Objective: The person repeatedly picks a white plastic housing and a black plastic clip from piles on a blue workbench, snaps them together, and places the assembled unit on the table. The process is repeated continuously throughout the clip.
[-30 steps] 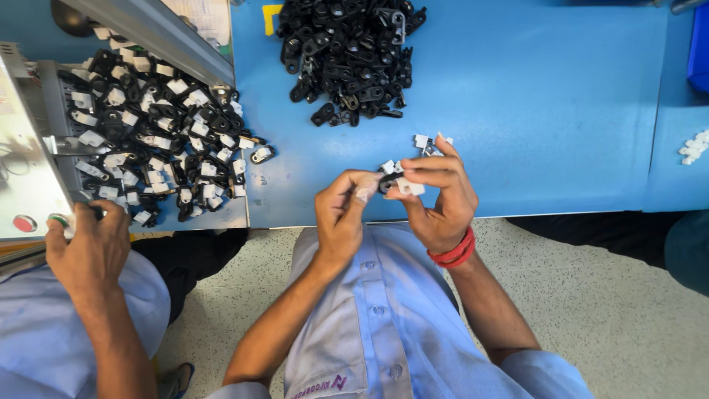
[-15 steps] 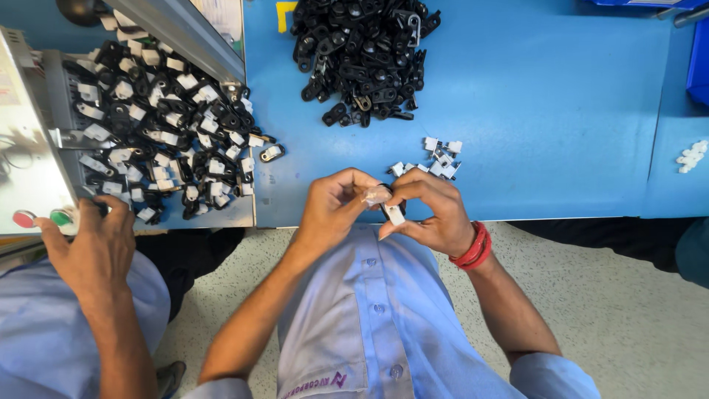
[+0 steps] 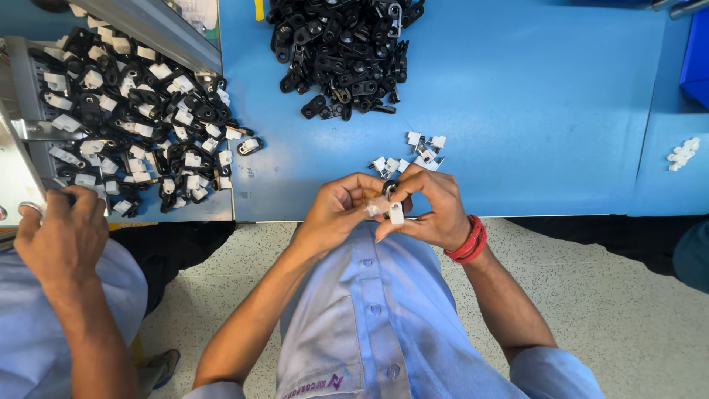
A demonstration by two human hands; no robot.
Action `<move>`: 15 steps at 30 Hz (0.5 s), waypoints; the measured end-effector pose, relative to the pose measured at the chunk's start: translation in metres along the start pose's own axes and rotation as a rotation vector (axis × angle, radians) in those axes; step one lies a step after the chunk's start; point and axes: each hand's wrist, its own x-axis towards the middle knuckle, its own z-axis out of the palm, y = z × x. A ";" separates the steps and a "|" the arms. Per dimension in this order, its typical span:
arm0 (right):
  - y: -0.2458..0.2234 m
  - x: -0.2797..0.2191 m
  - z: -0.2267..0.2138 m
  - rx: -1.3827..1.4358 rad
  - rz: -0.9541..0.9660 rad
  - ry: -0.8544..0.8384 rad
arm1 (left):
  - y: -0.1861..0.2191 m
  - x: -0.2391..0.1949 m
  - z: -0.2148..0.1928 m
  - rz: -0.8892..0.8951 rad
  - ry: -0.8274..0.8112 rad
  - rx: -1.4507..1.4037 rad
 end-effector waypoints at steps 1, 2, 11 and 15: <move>0.003 -0.002 -0.001 0.007 0.007 0.001 | -0.003 0.000 -0.001 -0.011 0.027 0.024; 0.005 -0.004 -0.002 0.012 0.015 0.002 | -0.006 0.001 -0.002 -0.023 0.053 0.047; 0.017 -0.005 0.014 0.075 0.062 0.108 | 0.003 -0.004 0.001 0.080 0.037 0.127; 0.016 -0.004 0.024 0.026 0.112 0.085 | 0.009 -0.008 -0.011 0.029 0.175 0.124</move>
